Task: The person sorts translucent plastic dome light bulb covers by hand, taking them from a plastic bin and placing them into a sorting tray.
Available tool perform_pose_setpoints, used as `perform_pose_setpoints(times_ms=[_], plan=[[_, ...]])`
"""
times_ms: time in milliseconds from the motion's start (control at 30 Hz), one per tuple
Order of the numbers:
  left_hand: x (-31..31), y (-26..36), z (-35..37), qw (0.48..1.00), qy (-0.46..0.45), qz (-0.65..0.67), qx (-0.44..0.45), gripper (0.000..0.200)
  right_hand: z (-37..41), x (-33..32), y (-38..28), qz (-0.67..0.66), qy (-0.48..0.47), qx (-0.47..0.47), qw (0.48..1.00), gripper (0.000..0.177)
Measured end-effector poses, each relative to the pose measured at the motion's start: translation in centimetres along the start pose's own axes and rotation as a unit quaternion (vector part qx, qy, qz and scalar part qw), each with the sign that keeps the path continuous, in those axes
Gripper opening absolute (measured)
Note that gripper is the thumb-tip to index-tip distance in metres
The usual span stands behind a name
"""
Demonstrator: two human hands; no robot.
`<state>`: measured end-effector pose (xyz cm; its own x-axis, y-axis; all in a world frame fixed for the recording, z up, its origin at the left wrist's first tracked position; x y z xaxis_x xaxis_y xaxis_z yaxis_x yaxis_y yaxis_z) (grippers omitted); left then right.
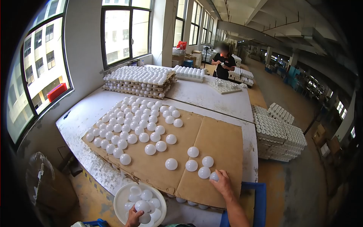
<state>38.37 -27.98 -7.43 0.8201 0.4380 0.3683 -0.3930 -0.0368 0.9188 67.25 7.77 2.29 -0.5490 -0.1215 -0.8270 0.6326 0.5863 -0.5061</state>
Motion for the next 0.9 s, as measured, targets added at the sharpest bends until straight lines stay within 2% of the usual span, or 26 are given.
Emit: perform_pose_setpoints(times_ms=[33,100,133,200,233,267,300,367,500,533,600,633,667,700,800,867,900], plan=[[0.0,-0.1,0.4,1.0,0.009,0.01,-0.007,0.064,-0.3,0.4,-0.8,0.001,-0.001,-0.001,1.0,0.059],[-0.4,0.0,1.2,1.0,0.017,0.02,-0.011,0.064,-1.0,-0.7,-4.5,0.112,0.031,-0.014,0.993,0.064],[-0.4,0.1,1.5,1.0,0.01,0.017,-0.014,0.065,-0.8,-2.4,-6.6,0.108,0.045,0.0,0.993,0.065],[-0.1,0.2,1.7,1.0,0.002,0.018,-0.018,0.066,0.4,-2.1,-10.0,0.051,0.002,-0.067,0.996,0.064],[0.5,-0.2,1.8,0.997,-0.023,0.039,-0.056,0.066,2.0,0.8,-11.9,-0.048,-0.103,-0.137,0.984,0.064],[1.1,-0.7,1.9,0.993,-0.048,0.059,-0.094,0.066,4.0,3.6,-14.6,-0.146,-0.204,-0.202,0.947,0.065],[1.3,-1.0,1.8,0.992,-0.05,0.059,-0.096,0.066,6.2,4.5,-19.1,-0.301,-0.314,-0.224,0.872,0.059],[3.0,-3.0,1.5,0.973,-0.155,0.033,-0.167,0.063,9.6,5.0,-24.4,-0.258,-0.248,-0.406,0.84,0.06],[3.9,-3.8,1.3,0.952,-0.171,-0.014,-0.255,0.063,11.3,9.0,-23.4,-0.291,-0.308,-0.365,0.829,0.074],[4.3,-3.3,1.0,0.951,-0.172,-0.014,-0.255,0.063,11.5,9.2,-23.0,-0.275,-0.305,-0.355,0.84,0.074],[6.0,-2.5,0.8,0.933,-0.247,-0.103,-0.242,0.062,11.7,8.6,-22.7,-0.259,-0.304,-0.343,0.85,0.074],[6.2,-3.0,0.7,0.932,-0.248,-0.103,-0.243,0.062,11.8,8.5,-22.5,-0.292,-0.349,-0.326,0.829,0.074],[6.8,-3.5,0.7,0.914,-0.295,-0.159,-0.227,0.06,12.0,8.6,-22.4,-0.325,-0.391,-0.308,0.804,0.075],[7.4,-3.9,0.7,0.892,-0.339,-0.215,-0.21,0.057,12.1,8.6,-22.1,-0.325,-0.391,-0.307,0.805,0.075],[8.3,-3.9,0.6,0.892,-0.342,-0.177,-0.238,0.055,12.9,8.9,-20.8,-0.319,-0.401,-0.272,0.814,0.073],[9.4,-2.9,0.4,0.887,-0.346,-0.198,-0.234,0.051,13.6,9.3,-19.3,-0.338,-0.448,-0.149,0.814,0.07],[9.8,-2.6,0.3,0.882,-0.35,-0.219,-0.227,0.048,13.7,8.7,-19.2,-0.338,-0.448,-0.148,0.815,0.07]])
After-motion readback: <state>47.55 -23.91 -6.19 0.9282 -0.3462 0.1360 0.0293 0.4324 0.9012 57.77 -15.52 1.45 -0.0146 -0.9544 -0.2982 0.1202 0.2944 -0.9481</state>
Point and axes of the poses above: each hand's wrist, its own z-axis away from the middle knuckle, its own x-axis out of the palm, y = z × x, the point moved 8 cm from there along -z, towards the middle knuckle, and after that the axes turned 8 degrees about -y, right-handed, at the moved point
